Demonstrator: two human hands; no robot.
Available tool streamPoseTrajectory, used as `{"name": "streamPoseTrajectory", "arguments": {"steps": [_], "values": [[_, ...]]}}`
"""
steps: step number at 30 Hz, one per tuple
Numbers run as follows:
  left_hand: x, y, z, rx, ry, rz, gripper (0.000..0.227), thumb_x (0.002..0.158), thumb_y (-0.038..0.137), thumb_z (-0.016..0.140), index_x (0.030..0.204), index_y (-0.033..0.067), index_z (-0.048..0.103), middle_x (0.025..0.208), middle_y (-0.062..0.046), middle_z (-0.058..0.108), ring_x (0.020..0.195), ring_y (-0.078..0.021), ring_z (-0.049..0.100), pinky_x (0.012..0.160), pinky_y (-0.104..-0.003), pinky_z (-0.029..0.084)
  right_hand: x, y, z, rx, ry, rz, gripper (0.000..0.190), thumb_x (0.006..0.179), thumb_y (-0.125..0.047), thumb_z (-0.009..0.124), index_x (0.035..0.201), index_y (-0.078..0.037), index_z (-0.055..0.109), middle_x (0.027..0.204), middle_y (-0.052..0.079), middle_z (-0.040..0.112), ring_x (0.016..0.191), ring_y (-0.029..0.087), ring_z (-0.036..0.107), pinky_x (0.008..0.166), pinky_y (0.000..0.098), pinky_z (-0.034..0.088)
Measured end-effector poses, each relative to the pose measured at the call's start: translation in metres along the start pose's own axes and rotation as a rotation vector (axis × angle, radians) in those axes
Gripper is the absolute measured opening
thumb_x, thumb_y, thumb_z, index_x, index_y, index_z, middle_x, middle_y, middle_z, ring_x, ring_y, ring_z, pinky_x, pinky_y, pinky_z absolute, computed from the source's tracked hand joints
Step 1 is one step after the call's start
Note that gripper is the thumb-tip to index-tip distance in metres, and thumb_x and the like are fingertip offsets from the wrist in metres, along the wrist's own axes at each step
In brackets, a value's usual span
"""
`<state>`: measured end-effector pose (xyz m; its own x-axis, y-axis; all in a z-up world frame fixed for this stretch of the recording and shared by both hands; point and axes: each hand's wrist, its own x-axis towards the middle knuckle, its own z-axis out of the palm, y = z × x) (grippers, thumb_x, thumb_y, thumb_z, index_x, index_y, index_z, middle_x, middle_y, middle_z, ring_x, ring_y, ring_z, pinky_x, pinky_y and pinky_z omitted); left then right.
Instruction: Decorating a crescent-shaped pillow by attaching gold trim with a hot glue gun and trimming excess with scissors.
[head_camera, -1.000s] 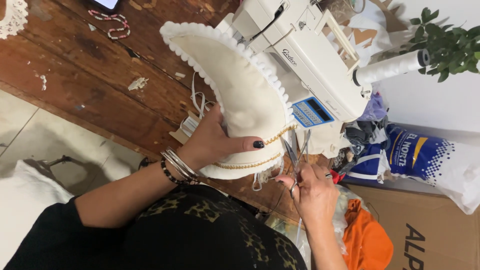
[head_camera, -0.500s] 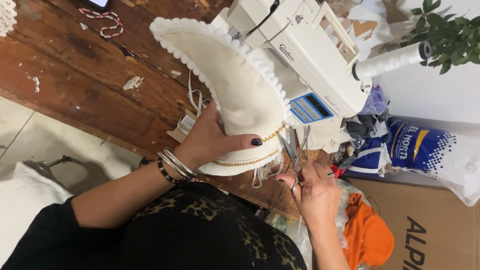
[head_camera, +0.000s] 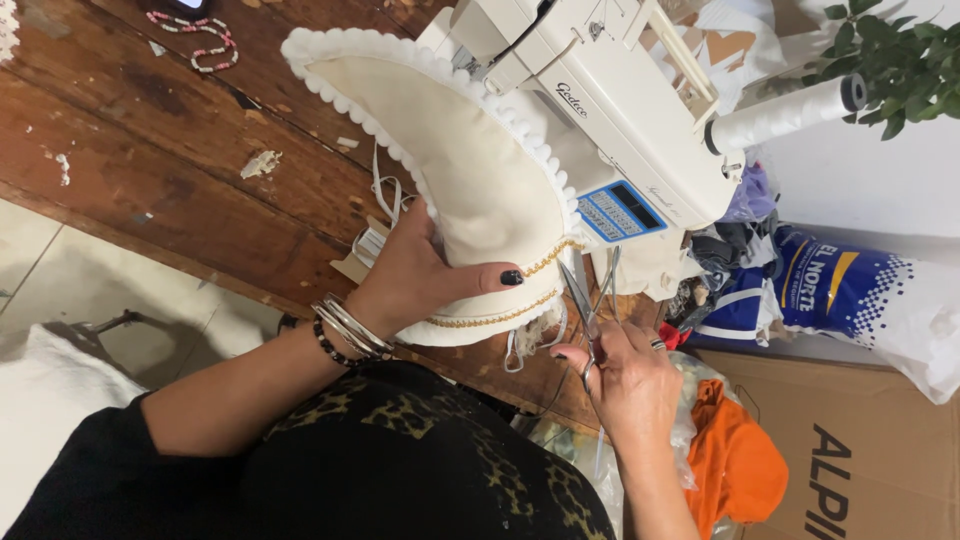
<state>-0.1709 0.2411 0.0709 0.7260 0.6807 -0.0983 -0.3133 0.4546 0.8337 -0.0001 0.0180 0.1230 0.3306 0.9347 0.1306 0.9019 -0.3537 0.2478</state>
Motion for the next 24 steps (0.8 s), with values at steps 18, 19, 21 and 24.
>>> {"name": "streamPoseTrajectory", "arguments": {"steps": [18, 19, 21, 24], "values": [[-0.002, 0.000, 0.004, 0.096, -0.044, -0.020, 0.086, 0.063, 0.027, 0.096, 0.131, -0.0041, 0.051, 0.121, -0.024, 0.070, 0.122, -0.0375, 0.063, 0.108, -0.058, 0.044, 0.007, -0.002, -0.001, 0.027, 0.112, 0.066, 0.052, 0.081, -0.070, 0.073, 0.081, -0.019, 0.066, 0.068, -0.001, 0.056, 0.071, 0.023, 0.063, 0.068, 0.0332, 0.054], [-0.002, -0.002, 0.006, 0.095, -0.010, -0.058, 0.087, 0.060, 0.031, 0.092, 0.131, 0.0022, 0.051, 0.122, -0.015, 0.070, 0.119, -0.0264, 0.064, 0.102, -0.044, 0.050, 0.006, -0.004, 0.001, -0.034, 0.132, 0.061, 0.053, 0.084, -0.072, 0.066, 0.080, -0.019, 0.062, 0.070, -0.001, 0.056, 0.066, 0.024, 0.059, 0.057, 0.0353, 0.047], [-0.001, -0.002, 0.008, 0.094, 0.024, -0.095, 0.088, 0.058, 0.035, 0.089, 0.132, 0.0086, 0.051, 0.124, -0.006, 0.070, 0.115, -0.0152, 0.065, 0.097, -0.030, 0.055, 0.003, -0.004, 0.006, -0.095, 0.153, 0.056, 0.056, 0.086, -0.074, 0.058, 0.079, -0.019, 0.059, 0.072, 0.000, 0.056, 0.062, 0.024, 0.055, 0.046, 0.0373, 0.039], [-0.001, 0.000, 0.009, 0.072, 0.014, -0.061, 0.087, 0.059, 0.034, 0.089, 0.132, 0.0077, 0.052, 0.124, -0.006, 0.070, 0.115, -0.0156, 0.065, 0.097, -0.030, 0.055, -0.001, -0.002, 0.009, -0.072, 0.094, 0.083, 0.059, 0.088, -0.073, 0.057, 0.075, -0.016, 0.052, 0.071, 0.001, 0.054, 0.056, 0.025, 0.053, 0.043, 0.0385, 0.036]]}}
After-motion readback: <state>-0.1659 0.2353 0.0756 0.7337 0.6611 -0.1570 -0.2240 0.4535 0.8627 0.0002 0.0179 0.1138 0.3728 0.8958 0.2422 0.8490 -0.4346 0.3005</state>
